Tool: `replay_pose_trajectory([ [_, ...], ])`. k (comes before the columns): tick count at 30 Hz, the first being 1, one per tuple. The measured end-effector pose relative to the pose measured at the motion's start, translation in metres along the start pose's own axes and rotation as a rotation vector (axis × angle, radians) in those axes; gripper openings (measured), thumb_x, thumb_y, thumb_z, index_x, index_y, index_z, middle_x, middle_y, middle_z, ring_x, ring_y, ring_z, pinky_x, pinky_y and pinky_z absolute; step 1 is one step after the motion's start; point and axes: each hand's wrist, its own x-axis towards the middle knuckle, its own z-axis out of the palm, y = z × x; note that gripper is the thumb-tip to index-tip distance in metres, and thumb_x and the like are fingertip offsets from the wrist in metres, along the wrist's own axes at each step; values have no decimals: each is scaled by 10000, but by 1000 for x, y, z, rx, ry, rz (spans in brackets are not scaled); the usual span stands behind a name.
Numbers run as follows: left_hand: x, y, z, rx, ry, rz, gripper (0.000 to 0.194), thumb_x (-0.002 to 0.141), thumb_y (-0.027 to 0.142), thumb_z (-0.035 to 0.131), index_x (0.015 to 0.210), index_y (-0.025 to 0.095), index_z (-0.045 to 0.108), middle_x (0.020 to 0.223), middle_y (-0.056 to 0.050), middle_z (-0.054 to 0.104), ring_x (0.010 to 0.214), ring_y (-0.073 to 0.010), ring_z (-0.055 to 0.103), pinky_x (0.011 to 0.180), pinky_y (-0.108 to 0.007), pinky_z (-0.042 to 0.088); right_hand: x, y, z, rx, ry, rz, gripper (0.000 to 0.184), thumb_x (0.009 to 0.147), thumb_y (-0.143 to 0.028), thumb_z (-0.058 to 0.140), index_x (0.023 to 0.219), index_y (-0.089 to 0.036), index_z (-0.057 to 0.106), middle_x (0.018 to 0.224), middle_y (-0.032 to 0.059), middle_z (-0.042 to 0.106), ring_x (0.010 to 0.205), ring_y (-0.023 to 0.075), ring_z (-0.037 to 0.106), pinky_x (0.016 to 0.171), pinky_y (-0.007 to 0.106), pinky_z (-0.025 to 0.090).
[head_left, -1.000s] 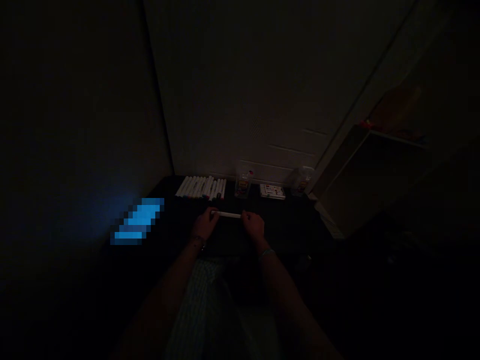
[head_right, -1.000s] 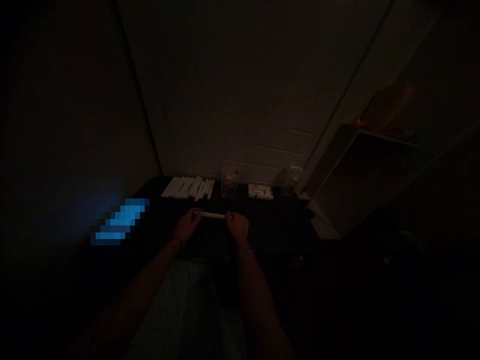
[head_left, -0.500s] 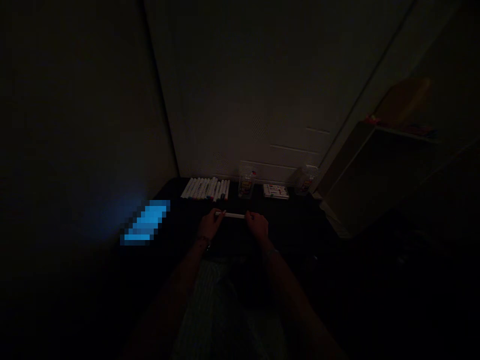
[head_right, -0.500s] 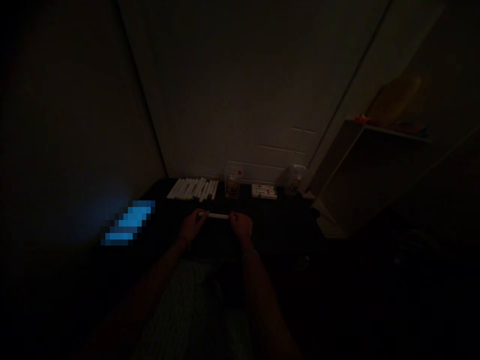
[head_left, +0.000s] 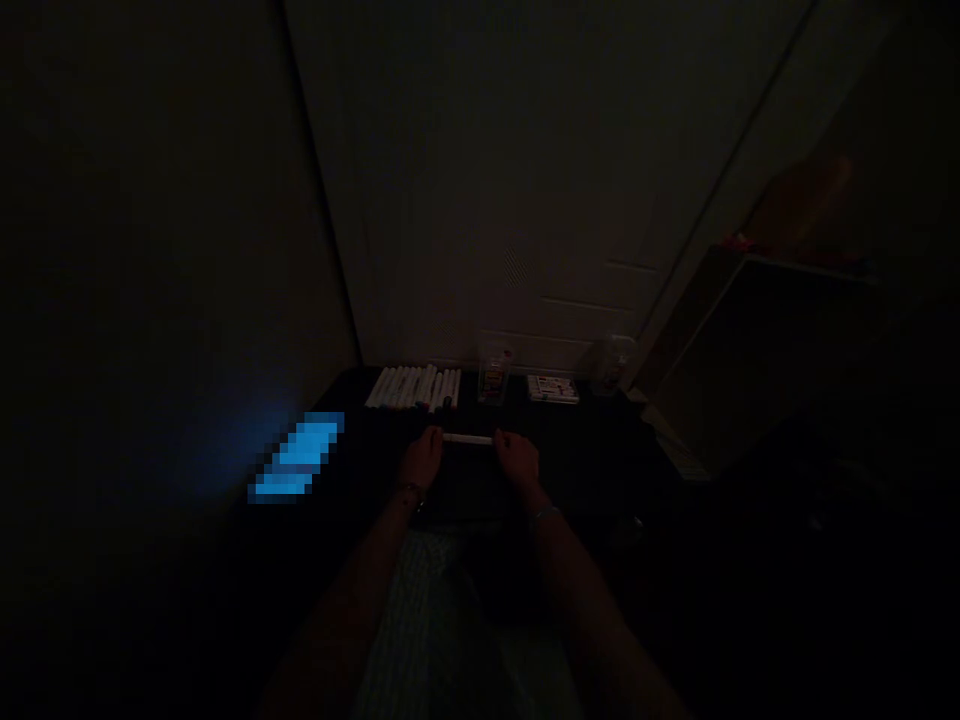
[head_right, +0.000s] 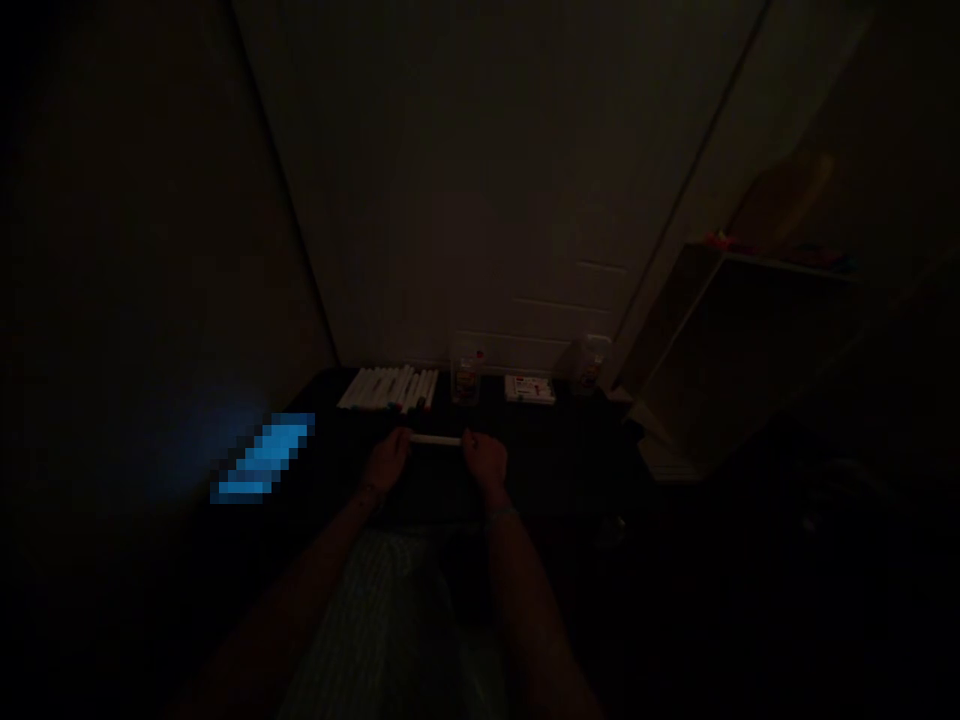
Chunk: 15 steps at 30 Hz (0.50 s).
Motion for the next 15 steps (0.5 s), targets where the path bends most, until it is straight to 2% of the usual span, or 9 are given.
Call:
replay_pose_trajectory([
  [7,0,1,-3,-57,76,8,377,831,429,278,856,186,565,736,-52,624,664,-154,559,584,-229,358,-5,-2,-8,133,34,14,495,884,-478,145,971,-248,575,921,13,622,859,131,556,709,206,355],
  [11,0,0,-7,-157,94,-4,473,818,490,239,734,158,567,651,-27,599,619,-134,532,545,-213,356,-7,-2,-12,174,18,1,437,886,-466,185,944,-254,563,894,-13,615,839,111,550,691,184,347],
  [15,0,-1,-6,-183,96,-2,484,806,516,244,659,164,542,572,0,544,555,-116,496,511,-209,336,-5,0,-8,149,45,-11,443,888,-460,184,932,-241,566,886,2,617,831,116,552,689,189,346],
])
